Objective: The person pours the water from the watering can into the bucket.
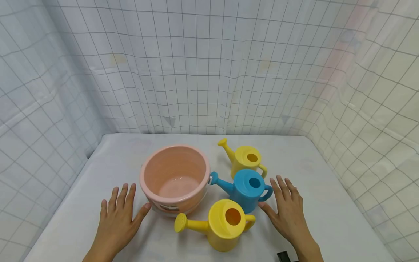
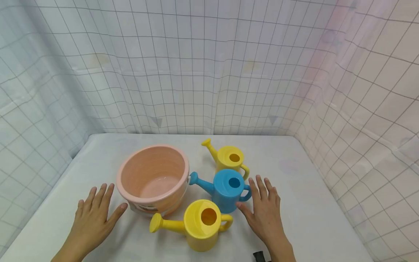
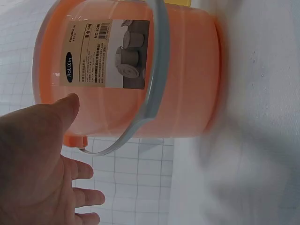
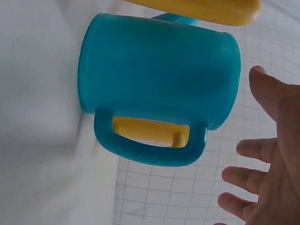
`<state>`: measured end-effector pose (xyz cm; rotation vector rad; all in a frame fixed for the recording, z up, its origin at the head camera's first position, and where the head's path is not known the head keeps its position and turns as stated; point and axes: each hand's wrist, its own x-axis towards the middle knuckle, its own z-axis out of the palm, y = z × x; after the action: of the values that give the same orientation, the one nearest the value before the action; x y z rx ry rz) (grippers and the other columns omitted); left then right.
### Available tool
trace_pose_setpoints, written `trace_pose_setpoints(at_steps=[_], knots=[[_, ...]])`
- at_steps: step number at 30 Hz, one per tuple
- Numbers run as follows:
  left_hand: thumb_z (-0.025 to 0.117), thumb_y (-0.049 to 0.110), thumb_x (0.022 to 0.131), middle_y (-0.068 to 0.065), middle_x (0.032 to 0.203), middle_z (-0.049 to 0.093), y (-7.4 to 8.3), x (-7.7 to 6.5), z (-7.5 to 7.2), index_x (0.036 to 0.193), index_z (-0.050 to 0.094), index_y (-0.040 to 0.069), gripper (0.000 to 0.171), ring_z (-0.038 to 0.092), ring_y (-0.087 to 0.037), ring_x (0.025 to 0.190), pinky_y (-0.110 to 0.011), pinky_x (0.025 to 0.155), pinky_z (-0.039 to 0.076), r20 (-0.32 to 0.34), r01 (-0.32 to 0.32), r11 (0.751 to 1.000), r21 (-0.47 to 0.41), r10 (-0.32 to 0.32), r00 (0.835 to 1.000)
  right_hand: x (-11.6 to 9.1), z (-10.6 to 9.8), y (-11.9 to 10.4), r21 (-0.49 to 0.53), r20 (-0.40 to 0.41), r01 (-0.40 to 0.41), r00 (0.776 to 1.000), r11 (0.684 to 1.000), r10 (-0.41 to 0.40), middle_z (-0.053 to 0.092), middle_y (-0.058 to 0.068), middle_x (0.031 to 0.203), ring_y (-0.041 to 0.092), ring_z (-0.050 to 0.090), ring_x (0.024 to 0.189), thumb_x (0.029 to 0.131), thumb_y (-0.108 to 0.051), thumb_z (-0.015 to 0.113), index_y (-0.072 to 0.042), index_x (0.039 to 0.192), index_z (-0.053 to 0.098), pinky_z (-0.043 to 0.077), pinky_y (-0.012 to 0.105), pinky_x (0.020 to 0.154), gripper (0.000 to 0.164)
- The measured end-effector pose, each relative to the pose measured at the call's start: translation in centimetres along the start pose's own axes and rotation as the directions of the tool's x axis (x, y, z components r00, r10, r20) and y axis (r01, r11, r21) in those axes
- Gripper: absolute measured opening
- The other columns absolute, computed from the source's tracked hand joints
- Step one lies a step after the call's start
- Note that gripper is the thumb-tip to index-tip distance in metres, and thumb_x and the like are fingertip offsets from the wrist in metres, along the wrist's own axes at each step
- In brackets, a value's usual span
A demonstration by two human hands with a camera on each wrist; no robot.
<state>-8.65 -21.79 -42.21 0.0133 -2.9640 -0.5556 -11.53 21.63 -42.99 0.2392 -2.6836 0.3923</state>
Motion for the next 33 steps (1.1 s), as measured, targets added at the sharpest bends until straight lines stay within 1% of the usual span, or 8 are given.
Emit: trace_pose_setpoints(at_steps=[6, 13, 17, 23, 29, 33], knots=[[0.038, 0.056, 0.096, -0.03, 0.153, 0.017, -0.1, 0.1, -0.1, 0.152, 0.012, 0.007, 0.079, -0.003, -0.047, 0.144, -0.067, 0.11, -0.012, -0.044, -0.014, 1.0, 0.0, 0.014, 0.999, -0.1, -0.3, -0.2, 0.026, 0.002, -0.003, 1.0, 1.0, 0.002, 0.034, 0.02, 0.15, 0.04, 0.024, 0.138, 0.081, -0.048, 0.068, -0.011, 0.145, 0.036, 0.025, 0.062, 0.102, 0.08], [0.037, 0.053, 0.098, -0.031, 0.153, 0.016, -0.2, 0.1, -0.5, 0.152, 0.011, 0.006, 0.076, -0.005, -0.046, 0.144, -0.066, 0.11, -0.012, -0.058, -0.02, 1.0, -0.006, 0.019, 0.998, -0.5, -0.4, -0.5, 0.068, -0.015, 0.014, 1.0, 0.998, -0.013, 0.036, 0.017, 0.15, 0.038, 0.026, 0.138, 0.082, -0.043, 0.07, -0.012, 0.145, 0.036, 0.026, 0.06, 0.102, 0.079], [0.036, 0.051, 0.098, -0.031, 0.153, 0.016, -0.4, 0.0, -0.6, 0.152, 0.011, 0.006, 0.074, -0.005, -0.046, 0.144, -0.067, 0.109, -0.012, -0.067, -0.023, 1.0, -0.017, 0.022, 0.998, -0.8, -0.5, -0.5, 0.104, -0.044, 0.032, 0.999, 0.994, -0.027, 0.04, 0.016, 0.148, 0.037, 0.029, 0.136, 0.081, -0.041, 0.071, -0.011, 0.144, 0.038, 0.027, 0.059, 0.101, 0.077], [0.037, 0.049, 0.099, -0.031, 0.152, 0.019, -0.7, 0.3, -1.0, 0.152, 0.013, 0.005, 0.073, -0.002, -0.046, 0.145, -0.068, 0.11, -0.009, -0.109, -0.043, 0.999, -0.006, 0.042, 0.993, -1.0, -0.5, -0.6, 0.133, -0.087, 0.064, 0.995, 0.989, -0.053, 0.044, 0.016, 0.145, 0.036, 0.034, 0.134, 0.079, -0.037, 0.074, -0.01, 0.142, 0.041, 0.03, 0.056, 0.099, 0.076], [0.037, 0.048, 0.099, -0.032, 0.152, 0.018, -0.9, 0.9, -1.8, 0.152, 0.011, 0.005, 0.072, -0.002, -0.047, 0.144, -0.07, 0.108, -0.006, -0.119, -0.056, 0.998, -0.014, 0.054, 0.991, -1.3, -0.6, -1.2, 0.179, -0.07, 0.043, 0.997, 0.983, -0.031, 0.044, 0.014, 0.145, 0.035, 0.035, 0.132, 0.081, -0.036, 0.073, -0.012, 0.143, 0.041, 0.032, 0.058, 0.098, 0.074], [0.037, 0.047, 0.099, -0.032, 0.152, 0.018, -1.0, 1.4, -2.4, 0.152, 0.011, 0.005, 0.072, -0.001, -0.048, 0.144, -0.071, 0.108, -0.004, -0.131, -0.069, 0.997, -0.025, 0.066, 0.989, -1.5, -0.7, -1.5, 0.196, -0.049, 0.013, 0.999, 0.98, -0.004, 0.044, 0.009, 0.146, 0.032, 0.036, 0.132, 0.082, -0.037, 0.071, -0.016, 0.144, 0.039, 0.035, 0.06, 0.099, 0.072]])
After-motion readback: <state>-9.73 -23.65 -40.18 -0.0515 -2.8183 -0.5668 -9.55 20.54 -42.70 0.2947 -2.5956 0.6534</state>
